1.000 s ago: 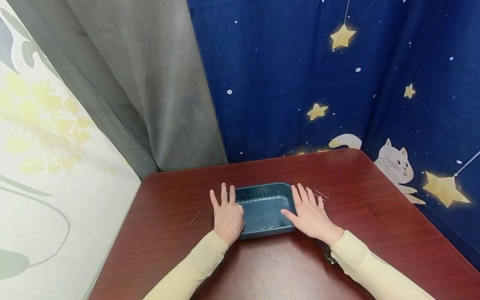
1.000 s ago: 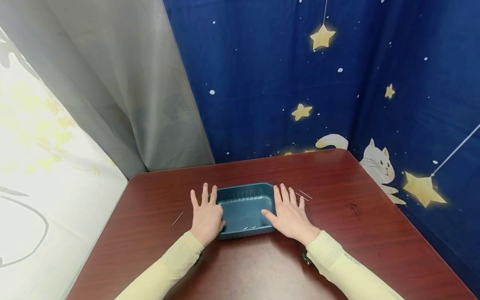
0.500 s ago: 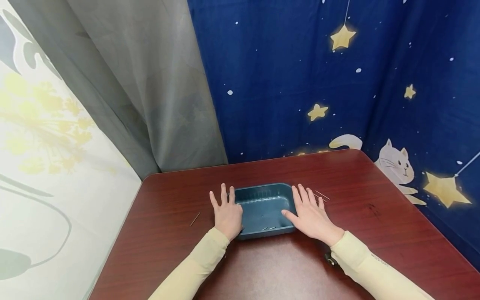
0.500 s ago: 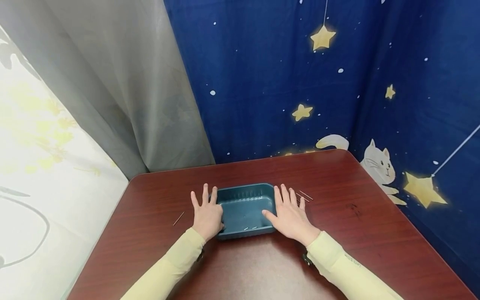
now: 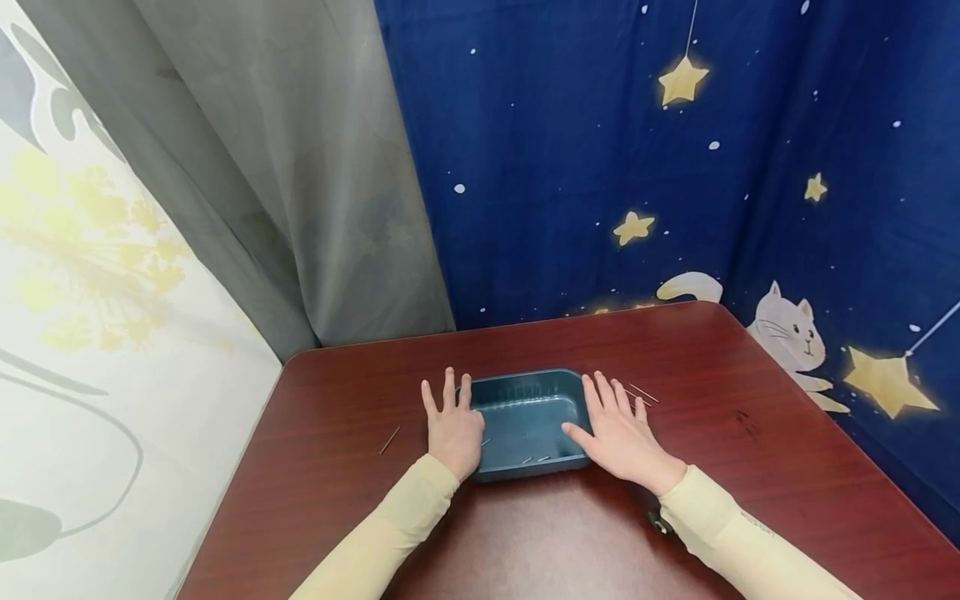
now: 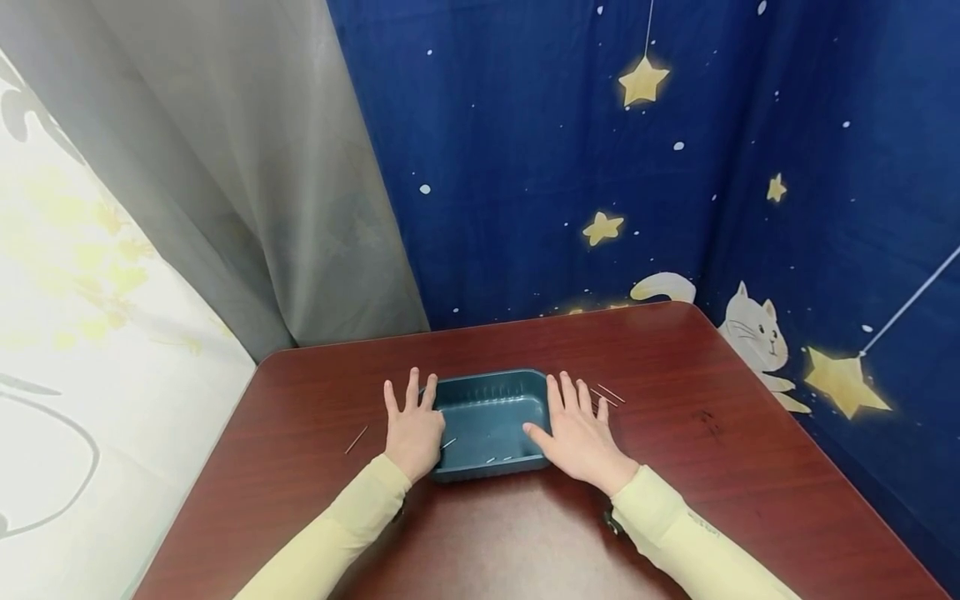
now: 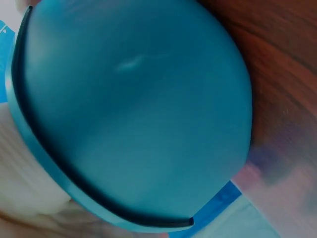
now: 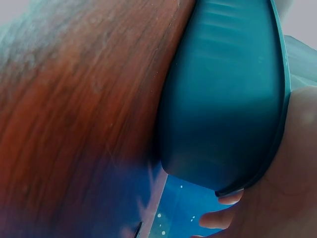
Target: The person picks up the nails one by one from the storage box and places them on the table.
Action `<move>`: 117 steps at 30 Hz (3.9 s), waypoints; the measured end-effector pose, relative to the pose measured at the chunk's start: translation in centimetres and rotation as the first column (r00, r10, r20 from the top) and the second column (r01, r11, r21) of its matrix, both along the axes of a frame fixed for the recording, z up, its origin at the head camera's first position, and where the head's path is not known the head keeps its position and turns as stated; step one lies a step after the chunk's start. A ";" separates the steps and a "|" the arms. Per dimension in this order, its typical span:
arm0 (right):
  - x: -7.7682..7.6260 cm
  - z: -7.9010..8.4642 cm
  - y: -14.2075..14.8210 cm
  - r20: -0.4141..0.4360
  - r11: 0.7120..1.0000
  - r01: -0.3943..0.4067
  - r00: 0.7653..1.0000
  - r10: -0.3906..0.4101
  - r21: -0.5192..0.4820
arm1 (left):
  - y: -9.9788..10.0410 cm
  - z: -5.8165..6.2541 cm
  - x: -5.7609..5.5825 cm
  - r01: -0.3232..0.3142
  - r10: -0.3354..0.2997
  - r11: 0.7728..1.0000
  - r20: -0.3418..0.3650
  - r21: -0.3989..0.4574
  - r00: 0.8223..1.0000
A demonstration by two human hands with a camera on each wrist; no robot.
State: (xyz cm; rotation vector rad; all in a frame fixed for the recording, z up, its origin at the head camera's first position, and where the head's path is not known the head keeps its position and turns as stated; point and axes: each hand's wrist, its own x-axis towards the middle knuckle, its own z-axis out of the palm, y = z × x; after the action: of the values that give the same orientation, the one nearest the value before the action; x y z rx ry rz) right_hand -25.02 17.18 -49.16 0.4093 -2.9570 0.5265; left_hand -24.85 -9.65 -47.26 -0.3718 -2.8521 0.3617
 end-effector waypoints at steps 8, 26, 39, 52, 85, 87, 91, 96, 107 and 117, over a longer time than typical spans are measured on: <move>-0.1 -0.2 -0.1 -0.004 1.000 -0.001 1.000 0.001 0.003 | -0.4 -0.3 -0.2 0.024 -0.025 0.999 0.010 0.022 1.000; 0.2 0.1 0.2 0.023 1.000 -0.008 1.000 0.009 -0.028 | -1.1 0.6 -0.3 0.131 -0.144 0.964 0.040 0.231 0.989; 0.4 0.3 0.1 0.015 0.999 -0.009 1.000 0.010 -0.039 | -1.8 3.0 0.3 0.094 -0.085 0.952 -0.043 0.293 0.995; 0.3 0.1 0.2 0.018 1.000 -0.011 1.000 0.011 -0.028 | -4.6 4.2 0.8 0.055 -0.019 0.936 -0.106 0.347 0.994; 0.2 -0.1 0.1 0.020 1.000 -0.013 1.000 0.013 -0.013 | -13.3 -1.4 -0.1 -0.272 0.198 0.845 0.202 0.461 0.959; 0.3 -0.1 0.0 0.021 1.000 -0.011 1.000 0.011 -0.013 | -13.4 -1.7 -0.1 -0.275 0.199 0.846 0.207 0.457 0.958; 0.2 0.0 0.0 0.019 1.000 -0.010 1.000 0.011 -0.018 | -13.6 -2.1 -0.2 -0.284 0.207 0.851 0.213 0.442 0.955; 0.2 0.1 0.0 0.012 1.000 -0.012 1.000 0.013 -0.020 | -13.7 -2.1 -0.3 -0.296 0.216 0.854 0.227 0.428 0.950; 0.3 0.1 -0.1 0.019 1.000 -0.014 1.000 0.014 -0.013 | -13.8 -1.8 0.0 -0.295 0.212 0.861 0.235 0.415 0.949; 0.1 0.1 0.0 0.018 1.000 -0.015 1.000 0.015 -0.007 | -13.3 -0.7 0.2 -0.228 0.193 0.886 0.126 0.403 0.973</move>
State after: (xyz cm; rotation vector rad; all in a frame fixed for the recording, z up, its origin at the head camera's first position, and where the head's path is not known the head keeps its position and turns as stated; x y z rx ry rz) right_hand -24.87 17.23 -49.09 0.4291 -2.9706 0.5451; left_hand -24.64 -22.92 -48.00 0.0092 -2.9500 -0.2347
